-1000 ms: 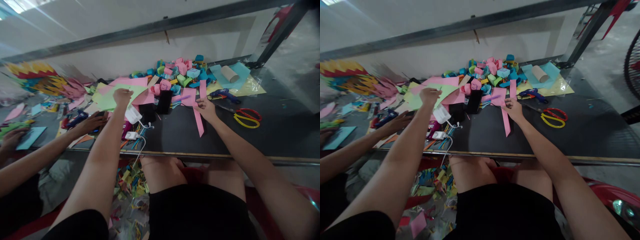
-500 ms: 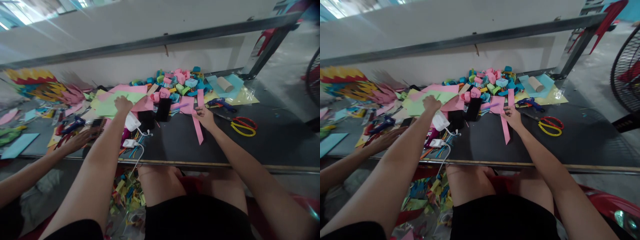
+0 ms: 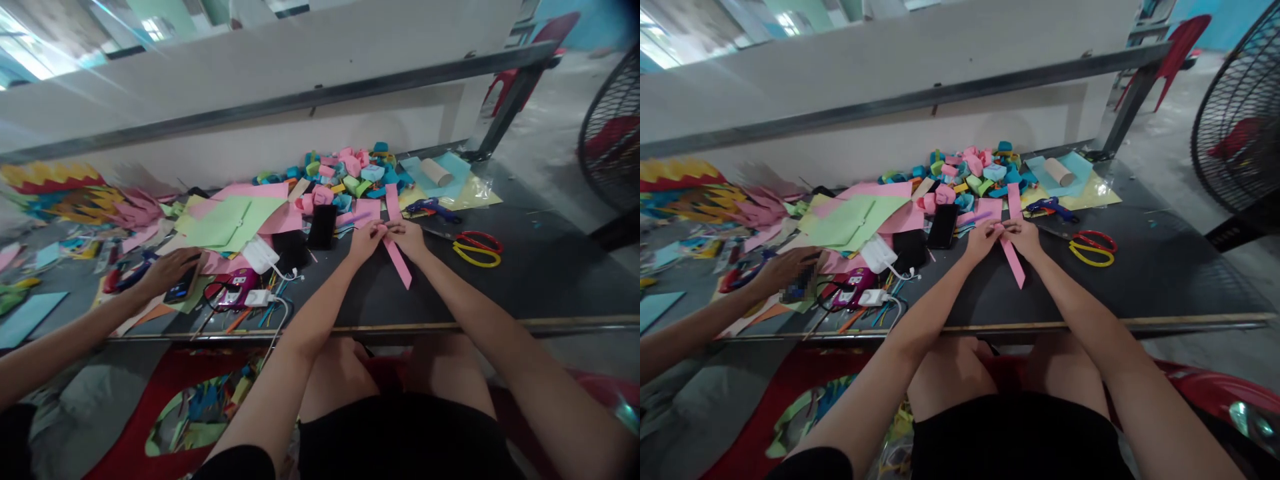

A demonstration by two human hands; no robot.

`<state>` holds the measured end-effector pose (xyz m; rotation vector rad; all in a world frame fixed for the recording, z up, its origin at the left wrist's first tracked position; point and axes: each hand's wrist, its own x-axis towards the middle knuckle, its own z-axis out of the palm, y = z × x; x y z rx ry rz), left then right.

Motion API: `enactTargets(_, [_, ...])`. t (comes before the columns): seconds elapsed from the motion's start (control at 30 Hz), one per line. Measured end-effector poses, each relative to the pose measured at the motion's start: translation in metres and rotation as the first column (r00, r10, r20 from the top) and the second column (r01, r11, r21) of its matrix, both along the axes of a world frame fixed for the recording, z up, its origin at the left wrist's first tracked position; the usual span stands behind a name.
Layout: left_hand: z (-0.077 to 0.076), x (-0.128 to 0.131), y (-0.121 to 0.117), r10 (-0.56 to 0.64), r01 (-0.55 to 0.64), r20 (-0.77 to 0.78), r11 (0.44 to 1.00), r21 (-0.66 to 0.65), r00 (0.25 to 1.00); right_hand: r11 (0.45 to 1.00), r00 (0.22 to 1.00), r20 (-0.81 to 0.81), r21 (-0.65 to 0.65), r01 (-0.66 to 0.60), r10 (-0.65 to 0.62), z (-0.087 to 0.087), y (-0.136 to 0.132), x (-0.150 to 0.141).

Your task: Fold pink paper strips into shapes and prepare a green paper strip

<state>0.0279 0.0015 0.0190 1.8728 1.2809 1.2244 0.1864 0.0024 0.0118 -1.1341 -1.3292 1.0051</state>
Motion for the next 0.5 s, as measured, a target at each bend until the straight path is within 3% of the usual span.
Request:
enactTargets(0.23, [-0.008, -0.011, 0.008, 0.026, -0.023, 0.144, 1.0, -0.022, 0.989, 0.999, 0.998, 0.056, 0.041, -0.008, 0.006, 0.001, 0.003, -0.003])
enactTargets(0.4, [-0.008, -0.009, 0.015, 0.143, -0.128, 0.234, 0.989, -0.076, 0.962, 0.997, 0.98, 0.191, 0.06, 0.046, -0.057, 0.002, 0.0, -0.003])
enactTargets(0.5, [-0.009, -0.005, 0.018, 0.22, -0.204, 0.249, 0.975, -0.089, 0.943, 1.0, 0.973, 0.231, 0.014, -0.008, 0.004, 0.003, 0.0, -0.006])
